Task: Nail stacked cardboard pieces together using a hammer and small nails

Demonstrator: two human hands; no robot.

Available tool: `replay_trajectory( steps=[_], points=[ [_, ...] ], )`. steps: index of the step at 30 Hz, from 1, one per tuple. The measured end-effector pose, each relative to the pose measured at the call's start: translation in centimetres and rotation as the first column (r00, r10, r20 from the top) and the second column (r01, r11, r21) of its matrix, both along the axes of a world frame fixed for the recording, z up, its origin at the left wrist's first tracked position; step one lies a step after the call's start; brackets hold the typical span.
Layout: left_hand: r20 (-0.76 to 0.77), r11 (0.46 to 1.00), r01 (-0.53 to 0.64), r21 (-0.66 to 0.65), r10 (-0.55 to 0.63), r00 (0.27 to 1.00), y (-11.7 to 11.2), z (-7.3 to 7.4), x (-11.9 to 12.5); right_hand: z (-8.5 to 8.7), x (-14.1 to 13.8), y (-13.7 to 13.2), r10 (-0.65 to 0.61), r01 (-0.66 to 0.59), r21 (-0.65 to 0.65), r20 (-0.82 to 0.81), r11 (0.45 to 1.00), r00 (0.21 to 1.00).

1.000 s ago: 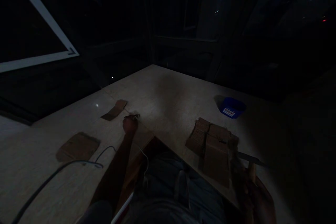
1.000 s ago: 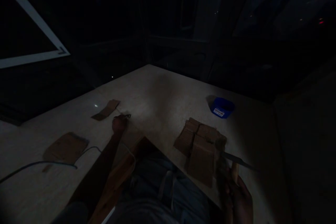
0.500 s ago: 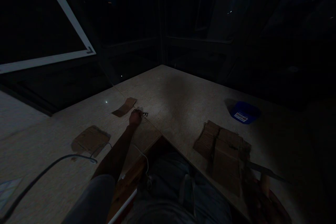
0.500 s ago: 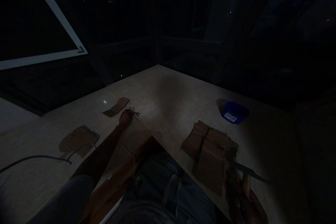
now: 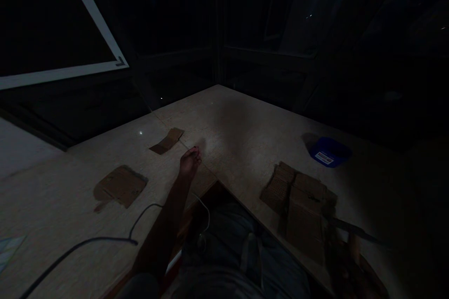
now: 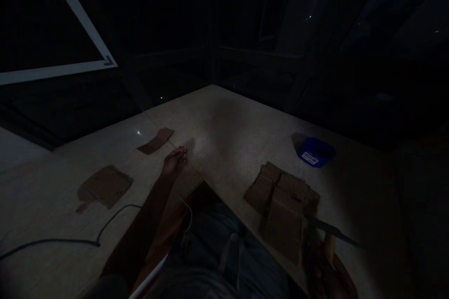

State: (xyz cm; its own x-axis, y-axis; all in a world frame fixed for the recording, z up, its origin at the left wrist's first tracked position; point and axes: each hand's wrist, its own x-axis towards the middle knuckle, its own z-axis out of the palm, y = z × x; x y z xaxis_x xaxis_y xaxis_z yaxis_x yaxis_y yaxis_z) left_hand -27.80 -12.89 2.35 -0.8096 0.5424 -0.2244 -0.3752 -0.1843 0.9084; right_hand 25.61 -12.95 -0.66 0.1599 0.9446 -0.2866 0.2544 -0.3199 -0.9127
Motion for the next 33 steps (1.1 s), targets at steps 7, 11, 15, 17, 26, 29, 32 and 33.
replay_trajectory(
  steps=[7, 11, 15, 17, 26, 29, 32, 33],
  points=[
    [0.166, 0.970, 0.242, 0.021, -0.242, 0.956, 0.6, 0.9, 8.7, 2.4, -2.7, -1.0, -0.072, 0.067, -0.039, -0.174, 0.997, 0.982],
    [-0.018, 0.905, 0.418, -0.076, -0.420, 0.907, 2.9, 1.5, 13.8, 2.5, -3.6, -0.9, -0.094, 0.084, -0.052, -0.256, 0.995, 0.962],
    [-0.142, 0.775, 0.618, -0.132, -0.632, 0.762, 5.2, 1.6, 19.2, 1.8, -3.6, -0.9, -0.110, 0.104, -0.035, -0.318, 0.994, 0.942],
    [-0.177, 0.711, 0.691, -0.133, -0.703, 0.689, 6.3, 1.2, 21.6, 1.5, -3.6, -0.9, -0.121, 0.118, -0.030, -0.341, 0.993, 0.932],
    [-0.393, 0.600, 0.737, -0.311, -0.787, 0.475, 9.4, -1.9, 27.6, 2.0, -3.7, -1.1, -0.119, 0.114, -0.034, -0.348, 0.993, 0.930],
    [-0.430, 0.552, 0.736, -0.393, -0.818, 0.383, 9.4, -2.3, 28.2, 1.9, -3.7, -1.0, -0.108, 0.104, -0.029, -0.344, 0.994, 0.933],
    [-0.537, 0.537, 0.712, -0.452, -0.801, 0.263, 9.6, -2.3, 28.4, 1.4, -3.5, -1.0, -0.093, 0.084, -0.042, -0.337, 0.996, 0.937],
    [-0.569, 0.537, 0.703, -0.466, -0.790, 0.227, 9.7, -2.2, 28.4, 1.3, -3.4, -1.0, -0.088, 0.077, -0.047, -0.335, 0.996, 0.938]
  ],
)
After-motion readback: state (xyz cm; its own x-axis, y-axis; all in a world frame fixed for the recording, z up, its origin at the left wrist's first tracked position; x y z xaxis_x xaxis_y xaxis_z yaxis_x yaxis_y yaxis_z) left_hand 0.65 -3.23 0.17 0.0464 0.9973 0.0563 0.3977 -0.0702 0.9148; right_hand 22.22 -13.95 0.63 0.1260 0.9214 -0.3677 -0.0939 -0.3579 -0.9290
